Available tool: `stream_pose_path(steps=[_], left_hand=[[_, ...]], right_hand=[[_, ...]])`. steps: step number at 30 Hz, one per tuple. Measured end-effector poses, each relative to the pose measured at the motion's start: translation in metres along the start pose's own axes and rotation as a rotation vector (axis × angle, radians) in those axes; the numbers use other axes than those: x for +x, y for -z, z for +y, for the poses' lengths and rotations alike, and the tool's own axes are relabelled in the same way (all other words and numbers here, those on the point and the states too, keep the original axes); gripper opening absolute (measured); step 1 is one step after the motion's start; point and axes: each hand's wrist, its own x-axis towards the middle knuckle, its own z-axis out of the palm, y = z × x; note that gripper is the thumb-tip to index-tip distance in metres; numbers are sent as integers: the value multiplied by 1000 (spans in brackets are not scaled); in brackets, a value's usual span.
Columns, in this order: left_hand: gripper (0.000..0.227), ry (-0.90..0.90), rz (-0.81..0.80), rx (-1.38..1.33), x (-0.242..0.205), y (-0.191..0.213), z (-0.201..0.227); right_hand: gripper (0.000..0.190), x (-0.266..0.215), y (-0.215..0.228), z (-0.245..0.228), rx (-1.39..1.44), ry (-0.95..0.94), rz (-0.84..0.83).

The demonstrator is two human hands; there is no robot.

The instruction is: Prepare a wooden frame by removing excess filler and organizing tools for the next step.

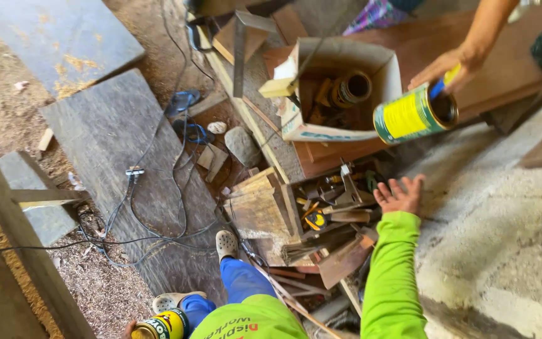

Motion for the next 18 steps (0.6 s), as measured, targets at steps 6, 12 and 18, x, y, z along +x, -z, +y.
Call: stream_pose_path(steps=[6, 12, 18], left_hand=[[129, 345, -210, 67, -40, 30, 15], [125, 360, 131, 300, -108, 46, 50], [117, 574, 271, 73, -149, 50, 50]], right_hand=[[128, -21, -69, -78, 33, 54, -196], [131, 11, -97, -106, -3, 71, -422], [122, 38, -53, -118, -111, 8, -500]])
